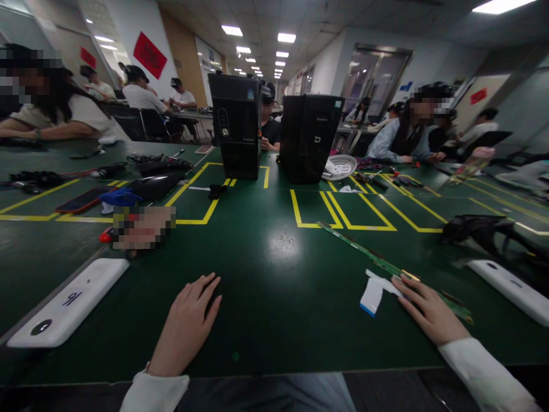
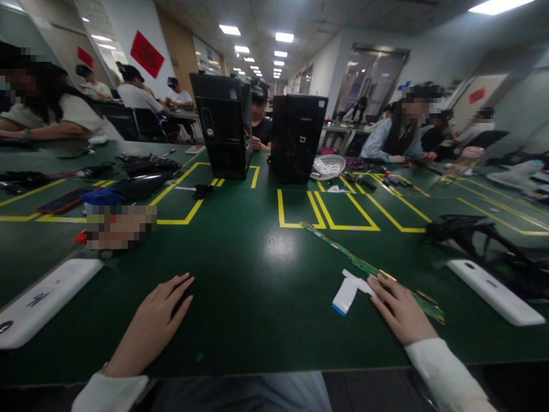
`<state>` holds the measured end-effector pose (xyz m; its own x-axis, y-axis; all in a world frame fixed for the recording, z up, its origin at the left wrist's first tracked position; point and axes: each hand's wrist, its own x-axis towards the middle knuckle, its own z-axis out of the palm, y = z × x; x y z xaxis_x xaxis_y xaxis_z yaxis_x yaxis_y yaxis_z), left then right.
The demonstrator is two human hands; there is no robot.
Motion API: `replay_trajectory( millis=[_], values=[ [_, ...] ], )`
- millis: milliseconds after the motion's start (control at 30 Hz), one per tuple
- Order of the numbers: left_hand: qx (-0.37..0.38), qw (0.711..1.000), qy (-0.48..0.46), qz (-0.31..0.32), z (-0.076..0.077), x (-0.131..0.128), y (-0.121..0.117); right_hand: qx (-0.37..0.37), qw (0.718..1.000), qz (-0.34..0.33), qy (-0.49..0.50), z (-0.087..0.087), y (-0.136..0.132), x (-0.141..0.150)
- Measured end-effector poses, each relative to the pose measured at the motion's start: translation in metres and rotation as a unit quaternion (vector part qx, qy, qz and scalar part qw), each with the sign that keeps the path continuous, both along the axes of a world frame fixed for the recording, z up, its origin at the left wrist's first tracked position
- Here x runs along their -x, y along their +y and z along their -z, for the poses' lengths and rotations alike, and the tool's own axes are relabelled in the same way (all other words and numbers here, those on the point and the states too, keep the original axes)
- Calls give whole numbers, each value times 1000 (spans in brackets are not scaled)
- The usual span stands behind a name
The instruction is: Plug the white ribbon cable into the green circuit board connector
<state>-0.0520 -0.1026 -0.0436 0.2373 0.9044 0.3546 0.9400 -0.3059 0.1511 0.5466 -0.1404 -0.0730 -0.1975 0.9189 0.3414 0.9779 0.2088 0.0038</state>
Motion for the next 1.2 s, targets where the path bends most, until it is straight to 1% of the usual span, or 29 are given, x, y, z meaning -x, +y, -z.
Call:
replay_trajectory(
  millis=[100,200,267,400,533,667,800,1033,1133,1200],
  values=[
    [8,1000,0,-2,-1,0,0,-23,998,56,6,7,10,-18],
    [12,1000,-2,-2,-3,-1,-1,-21,994,110,9,7,24,-24],
    [10,1000,-4,0,-3,-2,-1,-2,987,158,12,1,32,-22],
    [11,1000,-9,-1,-4,-2,0,50,963,264,27,-18,46,-15],
    [13,1000,-14,-2,-4,-2,-1,57,944,322,47,-32,60,-18],
    [17,1000,-19,-2,-6,-2,0,55,921,378,74,-37,75,-24],
    [18,999,-28,-4,-8,-3,1,56,909,401,98,-38,85,-26],
    [14,999,-44,-5,-8,-4,3,52,906,404,118,-39,87,-26],
    [13,999,-45,-7,-8,-4,2,35,912,393,111,-39,85,-21],
    [14,999,-44,-6,-8,-4,2,24,926,365,100,-40,85,-13]
  ],
)
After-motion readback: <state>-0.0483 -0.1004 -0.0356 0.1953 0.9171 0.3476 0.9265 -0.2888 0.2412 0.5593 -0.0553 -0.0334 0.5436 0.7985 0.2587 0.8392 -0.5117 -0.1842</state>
